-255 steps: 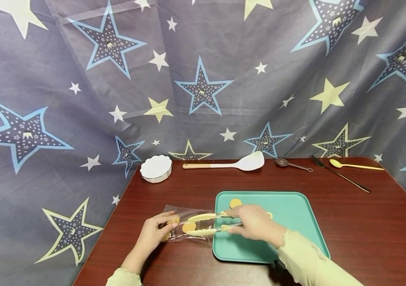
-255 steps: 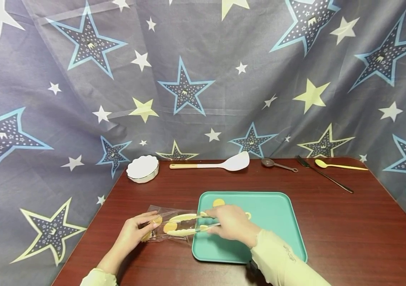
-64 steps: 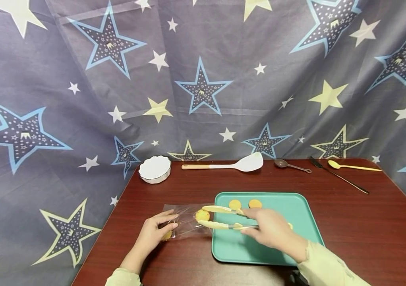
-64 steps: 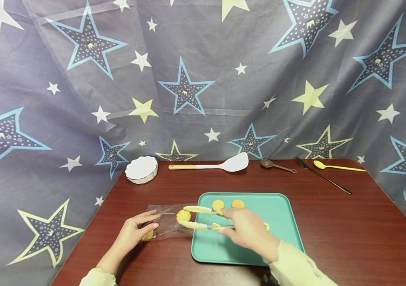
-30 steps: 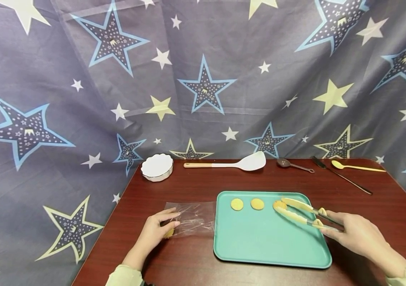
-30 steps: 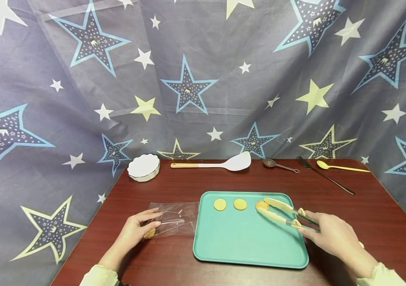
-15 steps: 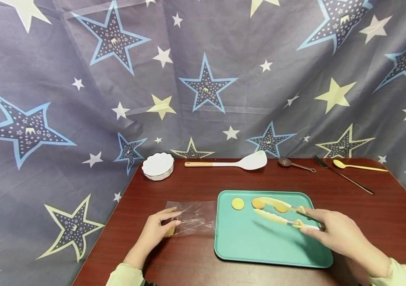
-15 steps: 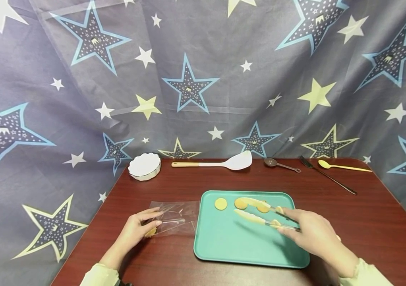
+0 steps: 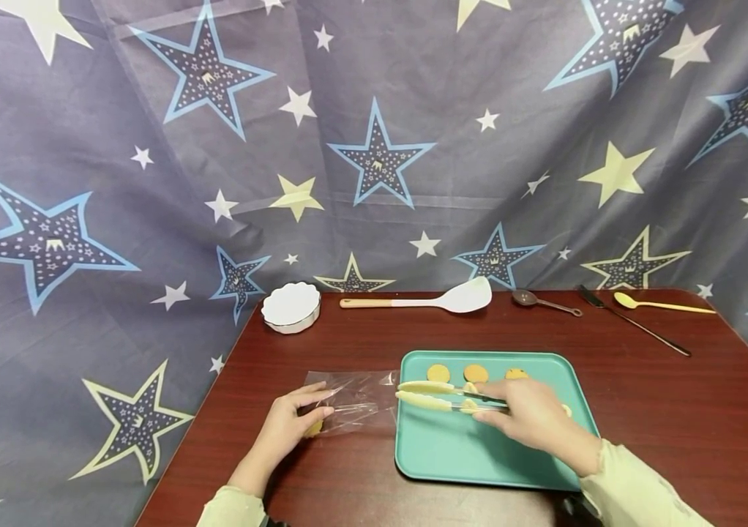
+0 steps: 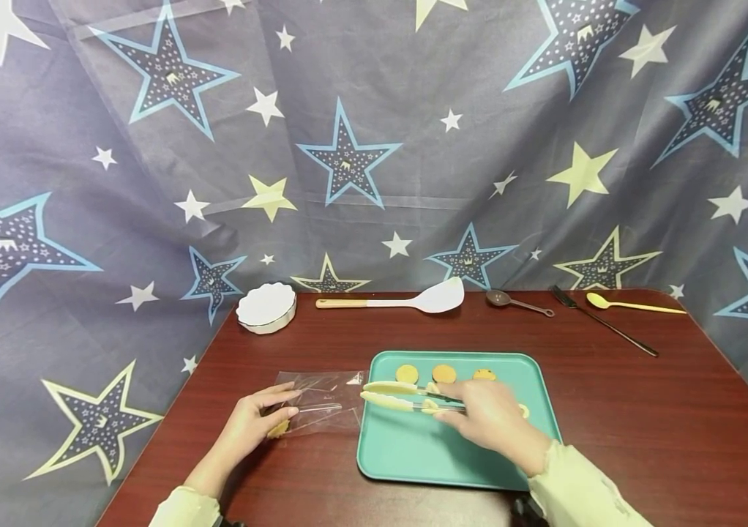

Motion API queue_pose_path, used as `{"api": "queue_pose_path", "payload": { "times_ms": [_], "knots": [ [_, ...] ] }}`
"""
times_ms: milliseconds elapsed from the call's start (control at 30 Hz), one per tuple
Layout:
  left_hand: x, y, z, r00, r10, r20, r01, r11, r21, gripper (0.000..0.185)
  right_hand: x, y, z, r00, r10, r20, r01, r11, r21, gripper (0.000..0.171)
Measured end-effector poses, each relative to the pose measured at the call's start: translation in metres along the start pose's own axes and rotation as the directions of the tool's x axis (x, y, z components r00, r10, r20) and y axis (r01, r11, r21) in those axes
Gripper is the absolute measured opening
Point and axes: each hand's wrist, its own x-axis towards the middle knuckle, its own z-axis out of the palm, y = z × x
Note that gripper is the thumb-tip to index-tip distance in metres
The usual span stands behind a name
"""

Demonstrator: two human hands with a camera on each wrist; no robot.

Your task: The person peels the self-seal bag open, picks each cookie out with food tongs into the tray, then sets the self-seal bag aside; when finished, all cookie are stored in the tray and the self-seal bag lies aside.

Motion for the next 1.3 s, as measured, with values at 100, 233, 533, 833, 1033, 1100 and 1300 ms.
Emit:
{"api": "queue_pose_path", "payload": {
  "times_ms": [100, 233, 533, 833, 1033, 1100, 1300],
  "knots": [
    [0.000, 0.001, 0.000, 1.000, 0.007, -0.005, -0.007, 1.000, -0.001, 0.029, 0.012, -0.008, 0.011, 0.999, -0.038, 0.017, 0.038, 0.999, -0.009, 0.041],
    [0.001, 0.000, 0.001, 1.000, 0.014, -0.005, -0.014, 1.000, 0.001, 0.028, 0.026, -0.018, 0.021, 0.995, -0.091, 0.052, 0.091, 0.996, -0.003, 0.041],
    [0.001, 0.001, 0.002, 1.000, 0.025, -0.008, -0.025, 1.000, 0.004, 0.027, 0.051, -0.043, 0.034, 0.985, -0.129, 0.115, 0.127, 0.992, 0.019, 0.043],
    [-0.001, 0.002, 0.003, 1.000, -0.006, 0.000, 0.006, 1.000, -0.013, 0.029, 0.068, -0.056, 0.046, 0.969, -0.147, 0.198, 0.140, 0.989, 0.046, 0.047],
    [-0.001, 0.003, 0.003, 1.000, -0.018, -0.001, 0.017, 0.999, -0.030, 0.028, 0.076, -0.063, 0.052, 0.955, -0.177, 0.239, 0.166, 0.984, 0.066, 0.051],
    [-0.001, 0.003, 0.004, 1.000, -0.025, 0.001, 0.025, 0.999, -0.034, 0.028, 0.077, -0.065, 0.053, 0.952, -0.173, 0.252, 0.163, 0.985, 0.058, 0.054],
    [-0.002, 0.004, 0.005, 0.998, -0.063, 0.006, 0.063, 0.997, -0.046, 0.031, 0.080, -0.071, 0.058, 0.951, -0.178, 0.252, 0.172, 0.984, 0.043, 0.061]
  ]
}}
